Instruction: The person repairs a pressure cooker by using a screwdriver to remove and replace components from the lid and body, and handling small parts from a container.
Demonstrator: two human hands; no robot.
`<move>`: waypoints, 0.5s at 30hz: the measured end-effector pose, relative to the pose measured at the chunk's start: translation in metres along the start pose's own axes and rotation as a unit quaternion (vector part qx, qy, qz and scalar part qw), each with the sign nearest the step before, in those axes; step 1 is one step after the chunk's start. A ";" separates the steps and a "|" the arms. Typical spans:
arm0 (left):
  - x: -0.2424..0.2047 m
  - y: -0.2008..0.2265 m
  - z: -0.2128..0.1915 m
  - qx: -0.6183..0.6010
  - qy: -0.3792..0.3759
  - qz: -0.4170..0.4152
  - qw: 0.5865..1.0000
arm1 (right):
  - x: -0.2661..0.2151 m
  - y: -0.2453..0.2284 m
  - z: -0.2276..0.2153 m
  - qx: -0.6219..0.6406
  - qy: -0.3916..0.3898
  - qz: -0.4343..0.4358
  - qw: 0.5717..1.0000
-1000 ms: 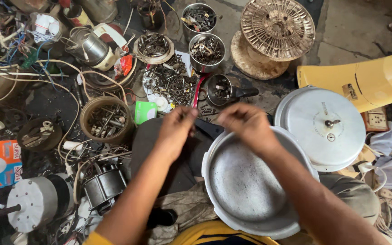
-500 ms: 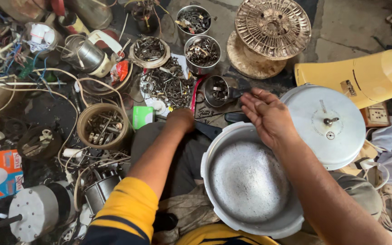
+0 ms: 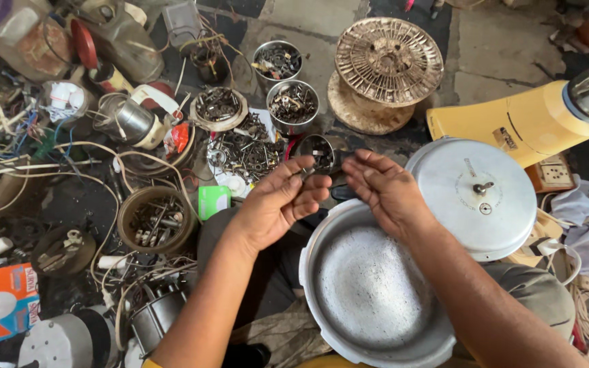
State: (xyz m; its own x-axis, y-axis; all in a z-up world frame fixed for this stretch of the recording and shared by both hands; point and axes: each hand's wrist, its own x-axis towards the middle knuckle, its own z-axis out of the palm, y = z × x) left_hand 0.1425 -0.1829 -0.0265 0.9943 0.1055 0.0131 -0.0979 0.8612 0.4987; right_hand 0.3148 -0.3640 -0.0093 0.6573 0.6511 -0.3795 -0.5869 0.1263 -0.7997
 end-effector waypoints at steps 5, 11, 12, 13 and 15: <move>0.003 -0.018 -0.004 -0.011 0.043 0.044 0.998 | 0.000 0.005 0.003 -0.019 -0.001 -0.021 1.000; 0.004 -0.024 -0.036 0.099 0.214 0.164 0.958 | 0.006 0.001 -0.020 -0.064 0.063 -0.176 0.980; 0.002 -0.026 -0.041 0.127 0.250 0.168 0.945 | 0.005 -0.001 -0.019 -0.071 0.069 -0.208 0.973; 0.000 -0.030 -0.045 0.154 0.285 0.170 0.931 | 0.002 -0.003 -0.017 -0.187 0.078 -0.244 0.949; -0.004 -0.050 -0.046 0.234 0.307 0.157 0.909 | -0.010 -0.007 -0.011 -0.411 0.091 -0.302 0.856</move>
State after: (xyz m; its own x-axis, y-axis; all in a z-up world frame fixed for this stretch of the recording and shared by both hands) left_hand 0.1416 -0.2036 -0.0913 0.6965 0.6904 -0.1957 -0.2012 0.4496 0.8703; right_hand 0.3172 -0.3797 -0.0047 0.8300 0.5160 0.2118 0.3666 -0.2184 -0.9044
